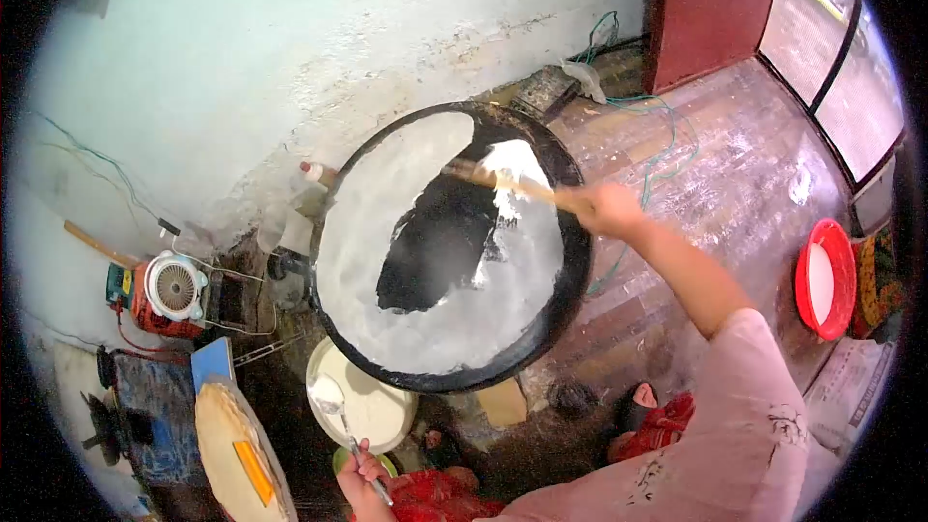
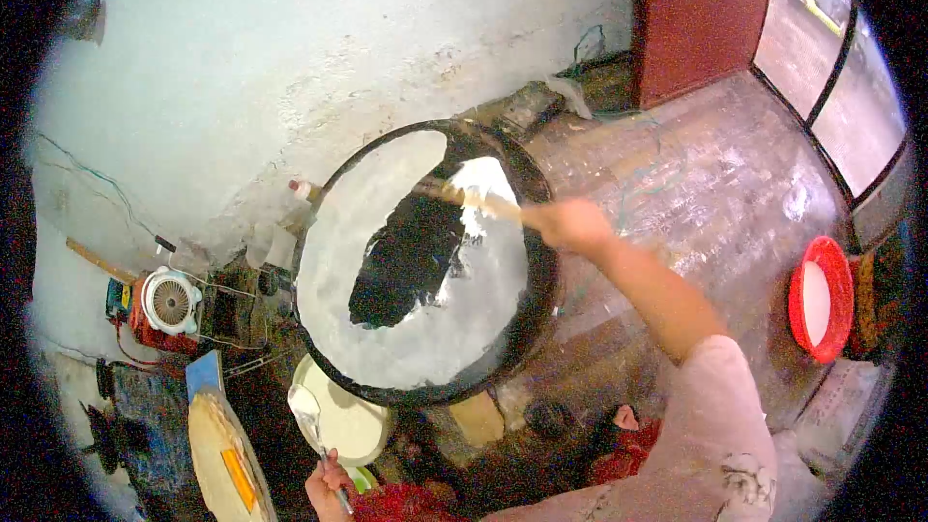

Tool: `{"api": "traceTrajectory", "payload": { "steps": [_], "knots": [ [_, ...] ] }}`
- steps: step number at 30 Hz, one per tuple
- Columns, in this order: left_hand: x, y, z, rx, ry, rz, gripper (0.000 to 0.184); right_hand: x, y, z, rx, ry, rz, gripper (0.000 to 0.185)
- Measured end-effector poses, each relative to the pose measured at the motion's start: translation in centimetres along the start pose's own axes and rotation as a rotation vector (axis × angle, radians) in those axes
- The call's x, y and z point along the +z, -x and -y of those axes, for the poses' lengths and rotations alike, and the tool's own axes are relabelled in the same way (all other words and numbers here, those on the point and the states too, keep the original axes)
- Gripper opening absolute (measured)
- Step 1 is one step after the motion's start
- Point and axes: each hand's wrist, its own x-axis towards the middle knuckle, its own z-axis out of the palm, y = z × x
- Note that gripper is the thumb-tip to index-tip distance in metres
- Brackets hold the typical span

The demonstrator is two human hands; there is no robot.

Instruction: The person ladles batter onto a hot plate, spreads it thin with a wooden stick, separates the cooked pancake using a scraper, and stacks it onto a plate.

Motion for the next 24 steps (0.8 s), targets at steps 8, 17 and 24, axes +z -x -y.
{"api": "traceTrajectory", "payload": {
  "steps": [8,17,24],
  "knots": [
    [-2.2,-1.7,-1.6,0.046,-0.125,0.087,0.034,1.3,-4.5,-4.1,-0.079,0.333,-0.033,0.047],
    [0.7,-0.1,0.4,0.159,-0.246,0.078,0.032,-1.3,-3.1,-9.6,-0.023,0.338,0.038,0.044],
    [0.3,-1.0,-0.5,0.13,-0.175,-0.067,0.028,0.7,-5.8,-2.8,-0.016,0.027,-0.103,0.041]
  ]
}}
